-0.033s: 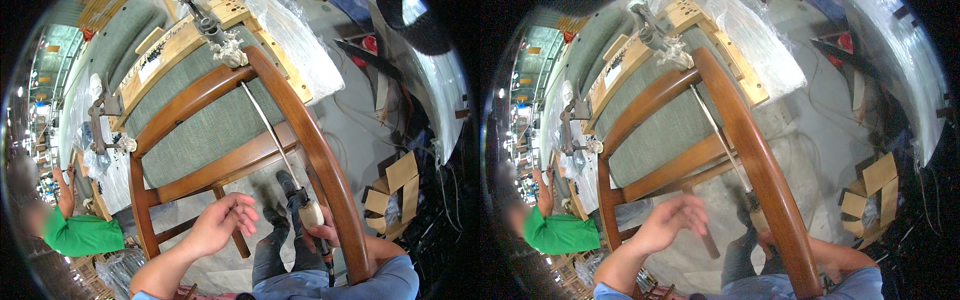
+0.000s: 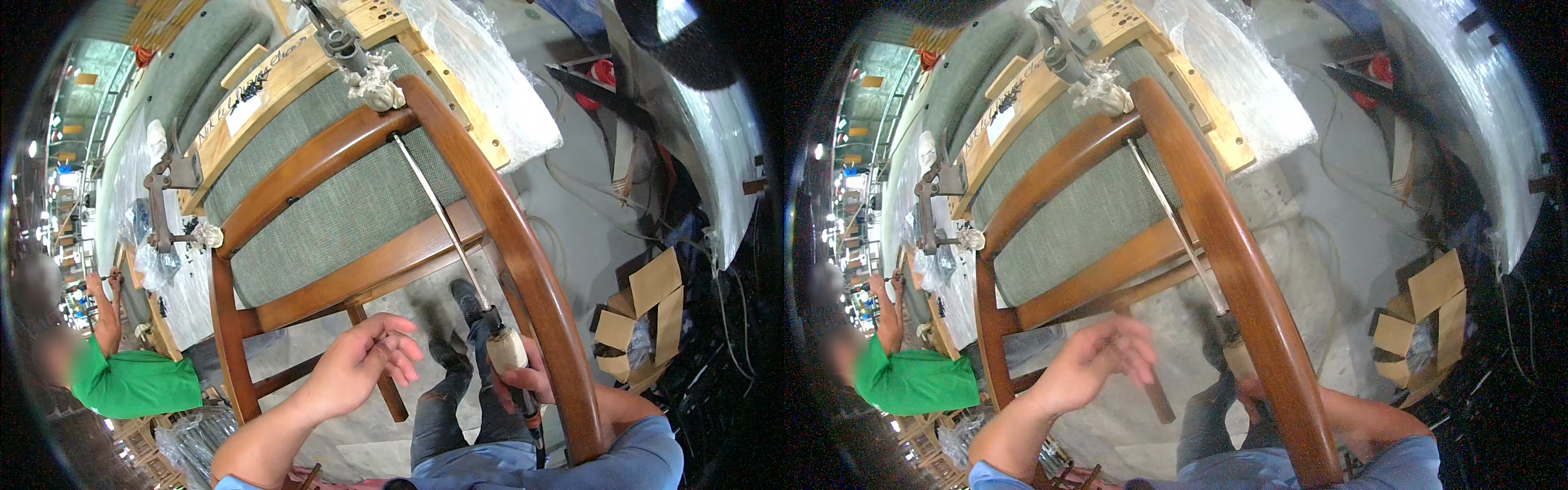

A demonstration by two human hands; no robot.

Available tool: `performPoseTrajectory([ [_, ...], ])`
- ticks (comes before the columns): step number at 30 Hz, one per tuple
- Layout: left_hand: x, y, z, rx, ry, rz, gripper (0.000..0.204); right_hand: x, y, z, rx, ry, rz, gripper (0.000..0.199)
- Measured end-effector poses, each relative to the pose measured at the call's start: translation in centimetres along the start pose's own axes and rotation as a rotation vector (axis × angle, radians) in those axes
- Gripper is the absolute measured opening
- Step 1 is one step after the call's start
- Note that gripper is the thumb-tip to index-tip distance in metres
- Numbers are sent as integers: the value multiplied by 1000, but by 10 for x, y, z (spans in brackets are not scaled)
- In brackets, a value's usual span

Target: The person assembles wooden chairs by attaching upholstered seat cushions to chair frames using a pneumatic screwdriver. They position the seat, drive screws into the frame, and move completed chairs aside while working at a shared assembly table.

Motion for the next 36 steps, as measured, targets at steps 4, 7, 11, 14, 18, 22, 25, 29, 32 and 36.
performPoseTrajectory([
  [4, -11, 1, -1, 41, 26, -32, 22, 3, -13, 0, -50, 14, 54, 39],
  [7, -28, 19, 1, 168, 88, -47, 22, -18, 25, 19, 79, 145, 24, 38],
  [11, -82, 68, 7, 447, 332, 128, 20, -8, 24, 65, -11, 321, 197, 41],
  [14, -108, 76, 19, 554, 403, 298, 21, 31, 43, 80, -47, 231, 333, 44],
  [18, -98, 82, 17, 540, 303, 355, 22, 94, 56, 59, -95, 137, 226, 47],
  [22, -84, 91, 19, 567, 144, 353, 23, 119, 59, 37, -151, 83, 321, 46],
  [25, -88, 90, 19, 574, 116, 322, 22, 129, 67, 34, -144, 59, 198, 40],
  [29, -93, 91, 18, 575, 109, 309, 25, 143, 66, 29, -123, -51, -6, 36],
  [32, -101, 84, 16, 554, 188, 278, 26, 144, 71, 22, -68, -149, -124, 39],
  [36, -110, 87, 14, 565, 248, 128, 31, 140, 77, 14, 56, -263, -425, 43],
])
Point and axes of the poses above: each hand's wrist, its own z-axis away from the middle knuckle, its own x-axis out of the palm, y = z × x, the point moved 10 cm from there along -z, towards the middle knuckle, and after that the axes turned 5 degrees about z, right-handed, at the moved point
